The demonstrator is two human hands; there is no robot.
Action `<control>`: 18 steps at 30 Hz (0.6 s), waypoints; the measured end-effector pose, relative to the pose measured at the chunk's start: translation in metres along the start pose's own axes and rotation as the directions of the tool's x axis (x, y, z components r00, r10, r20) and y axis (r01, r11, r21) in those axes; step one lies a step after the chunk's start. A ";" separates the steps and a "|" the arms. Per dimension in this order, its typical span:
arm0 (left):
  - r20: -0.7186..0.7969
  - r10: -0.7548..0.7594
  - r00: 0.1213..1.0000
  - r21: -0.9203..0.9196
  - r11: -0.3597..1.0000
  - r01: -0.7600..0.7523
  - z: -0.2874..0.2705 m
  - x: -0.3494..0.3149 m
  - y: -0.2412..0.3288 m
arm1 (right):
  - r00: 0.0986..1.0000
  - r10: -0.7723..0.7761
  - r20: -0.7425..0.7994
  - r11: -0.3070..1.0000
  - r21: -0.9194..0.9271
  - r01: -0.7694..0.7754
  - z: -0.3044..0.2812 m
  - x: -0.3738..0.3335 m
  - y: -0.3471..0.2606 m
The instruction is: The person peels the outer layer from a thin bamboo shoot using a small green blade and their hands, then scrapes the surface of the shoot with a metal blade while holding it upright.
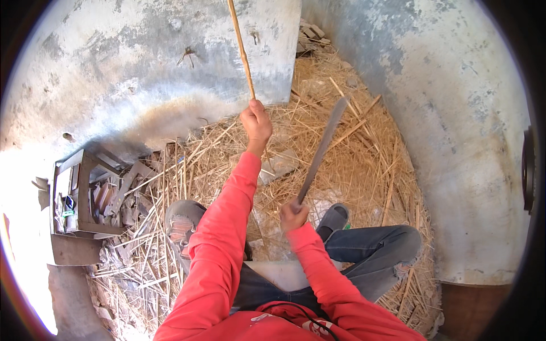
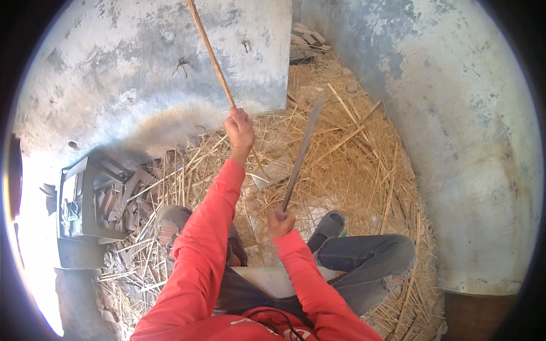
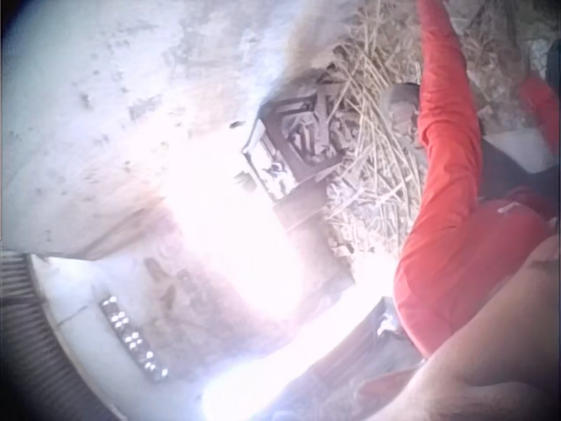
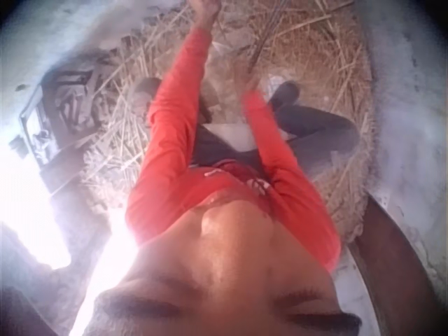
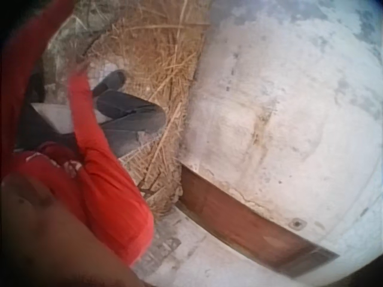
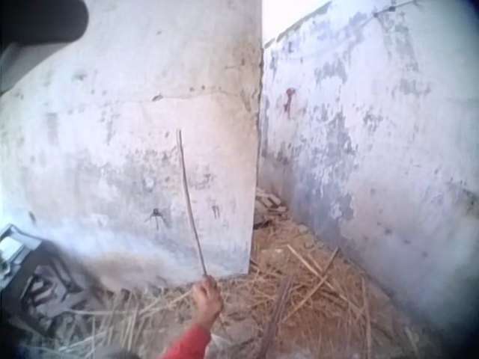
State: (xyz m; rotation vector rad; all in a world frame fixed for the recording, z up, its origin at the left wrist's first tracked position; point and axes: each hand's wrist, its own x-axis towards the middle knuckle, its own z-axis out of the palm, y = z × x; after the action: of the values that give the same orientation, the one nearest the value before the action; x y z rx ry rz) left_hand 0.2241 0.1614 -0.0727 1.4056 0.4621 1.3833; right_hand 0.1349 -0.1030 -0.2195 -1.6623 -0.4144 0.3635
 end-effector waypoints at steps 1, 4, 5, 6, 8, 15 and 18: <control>0.005 -0.004 1.000 -0.013 1.000 0.005 0.004 -0.001 0.002 | 0.990 -0.124 -0.073 0.974 -0.200 0.107 -0.003 -0.015 0.038; -0.029 0.015 0.999 0.048 0.999 -0.013 -0.009 -0.006 -0.004 | 0.600 0.787 0.142 0.597 -0.420 -0.684 -0.024 -0.032 0.067; -0.043 0.035 0.998 0.078 0.996 -0.031 -0.010 -0.002 -0.006 | 0.593 0.788 0.167 0.601 -0.417 -0.681 -0.029 -0.031 0.070; -0.030 0.070 0.997 0.066 0.995 -0.068 -0.006 0.012 -0.003 | 0.587 0.786 0.194 0.608 -0.414 -0.677 -0.028 -0.025 0.070; -0.001 0.041 0.999 0.053 0.998 -0.041 0.002 -0.001 -0.004 | 0.871 0.483 0.093 0.796 -0.460 -0.392 -0.028 -0.019 0.078; -0.050 0.009 0.999 0.091 0.996 -0.005 -0.018 0.000 -0.007 | 0.994 0.097 -0.049 0.990 0.109 -0.091 0.011 0.006 -0.031; 0.032 0.009 0.999 -0.022 1.000 -0.008 0.013 -0.005 -0.002 | 0.938 0.346 0.015 0.876 -0.363 -0.318 -0.023 -0.026 0.108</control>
State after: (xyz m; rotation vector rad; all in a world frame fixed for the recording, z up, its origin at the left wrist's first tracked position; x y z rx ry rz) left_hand 0.2349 0.1531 -0.0734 1.4119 0.4195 1.3668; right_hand 0.1290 -0.1476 -0.3241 -2.0881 -0.2591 0.6422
